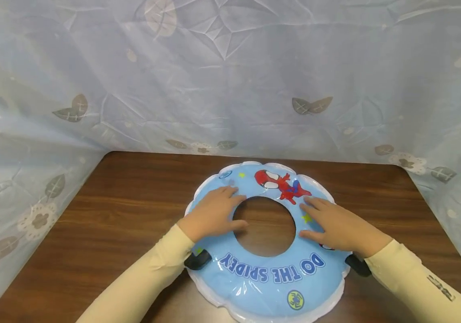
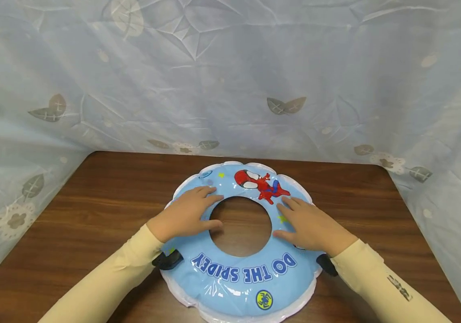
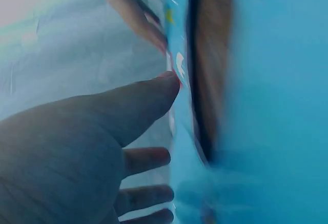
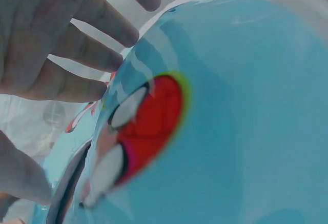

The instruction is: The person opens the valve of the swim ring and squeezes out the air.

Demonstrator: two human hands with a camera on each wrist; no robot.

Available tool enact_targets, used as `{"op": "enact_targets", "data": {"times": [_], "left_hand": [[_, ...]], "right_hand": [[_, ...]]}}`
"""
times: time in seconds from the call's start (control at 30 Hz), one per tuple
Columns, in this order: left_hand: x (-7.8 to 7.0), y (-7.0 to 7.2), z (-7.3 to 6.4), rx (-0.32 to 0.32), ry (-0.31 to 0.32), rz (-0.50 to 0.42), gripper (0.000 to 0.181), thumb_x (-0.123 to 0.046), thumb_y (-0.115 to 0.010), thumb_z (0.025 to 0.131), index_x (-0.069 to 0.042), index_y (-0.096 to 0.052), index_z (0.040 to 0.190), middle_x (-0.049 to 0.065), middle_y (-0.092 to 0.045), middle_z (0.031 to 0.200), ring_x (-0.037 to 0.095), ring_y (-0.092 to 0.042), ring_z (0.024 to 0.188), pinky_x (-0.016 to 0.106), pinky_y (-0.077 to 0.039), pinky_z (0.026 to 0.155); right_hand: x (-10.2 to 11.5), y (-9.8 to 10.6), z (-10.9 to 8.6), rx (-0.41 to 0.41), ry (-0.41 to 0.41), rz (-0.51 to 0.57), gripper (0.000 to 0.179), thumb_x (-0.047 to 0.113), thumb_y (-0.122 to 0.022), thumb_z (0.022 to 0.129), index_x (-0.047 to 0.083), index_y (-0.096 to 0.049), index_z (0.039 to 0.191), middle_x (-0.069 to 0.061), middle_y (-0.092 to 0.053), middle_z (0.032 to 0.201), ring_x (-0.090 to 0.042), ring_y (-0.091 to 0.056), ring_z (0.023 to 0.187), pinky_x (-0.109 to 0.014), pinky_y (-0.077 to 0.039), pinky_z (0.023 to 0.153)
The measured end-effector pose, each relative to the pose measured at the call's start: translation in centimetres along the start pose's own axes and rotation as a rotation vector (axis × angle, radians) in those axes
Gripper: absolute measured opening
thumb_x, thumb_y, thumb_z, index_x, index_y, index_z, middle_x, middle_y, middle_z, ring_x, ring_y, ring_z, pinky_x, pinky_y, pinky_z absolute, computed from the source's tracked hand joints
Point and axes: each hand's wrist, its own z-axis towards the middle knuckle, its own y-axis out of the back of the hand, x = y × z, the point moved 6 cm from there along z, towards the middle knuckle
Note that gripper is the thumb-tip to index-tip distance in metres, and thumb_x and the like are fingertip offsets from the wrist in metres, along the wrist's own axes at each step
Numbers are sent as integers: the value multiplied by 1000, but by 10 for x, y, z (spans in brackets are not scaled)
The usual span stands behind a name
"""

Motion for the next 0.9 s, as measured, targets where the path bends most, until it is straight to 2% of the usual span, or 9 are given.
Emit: {"op": "enact_targets", "data": {"times": [0.07, 0.17, 0.33, 0.7, 0.8, 0.9], "left_hand": [[14, 1, -14, -12, 39, -15, 75, -55, -74, 91, -9, -57, 148, 22, -44, 159, 43, -37, 149, 57, -31, 120], [31, 1, -27, -7, 92, -33, 78, -57, -72, 92, -11, -54, 151, 23, -36, 163, 45, -33, 150, 60, -29, 120], [44, -5, -33, 35, 113, -71, 81, -60, -68, 93, -11, -49, 155, 24, -32, 165, 45, -30, 152, 61, -30, 119], [50, -21, -30, 142, 146, -92, 81, -62, -64, 95, -16, -43, 159, 20, -27, 168, 43, -26, 154, 60, -29, 120], [46, -18, -30, 123, 145, -63, 79, -61, -65, 95, -15, -46, 157, 22, -31, 166, 45, -30, 151, 61, -30, 119], [36, -9, -33, 82, 132, -33, 79, -60, -68, 93, -13, -51, 154, 23, -39, 162, 45, -37, 148, 61, -34, 117]], "right_hand": [[1, 0, -6, -20, 3, -2, 83, 65, -63, 94, 4, -54, 149, -25, -47, 155, -49, -42, 143, -64, -41, 110], [3, -2, -11, -29, 4, 2, 82, 68, -57, 96, 6, -55, 149, -25, -47, 155, -49, -42, 143, -66, -40, 110], [3, -10, -11, -3, -6, 13, 80, 69, -52, 98, 8, -56, 149, -24, -48, 154, -50, -43, 142, -66, -42, 107], [-4, -21, -8, 63, -11, 69, 83, 71, -52, 96, 9, -53, 152, -20, -44, 159, -49, -40, 145, -67, -45, 104], [-2, -20, -10, 58, -11, 46, 84, 70, -56, 95, 8, -52, 152, -22, -43, 159, -50, -39, 145, -67, -45, 103], [4, -16, -14, 28, -24, 6, 85, 65, -64, 92, 6, -52, 151, -25, -43, 158, -51, -39, 144, -66, -44, 105]]}}
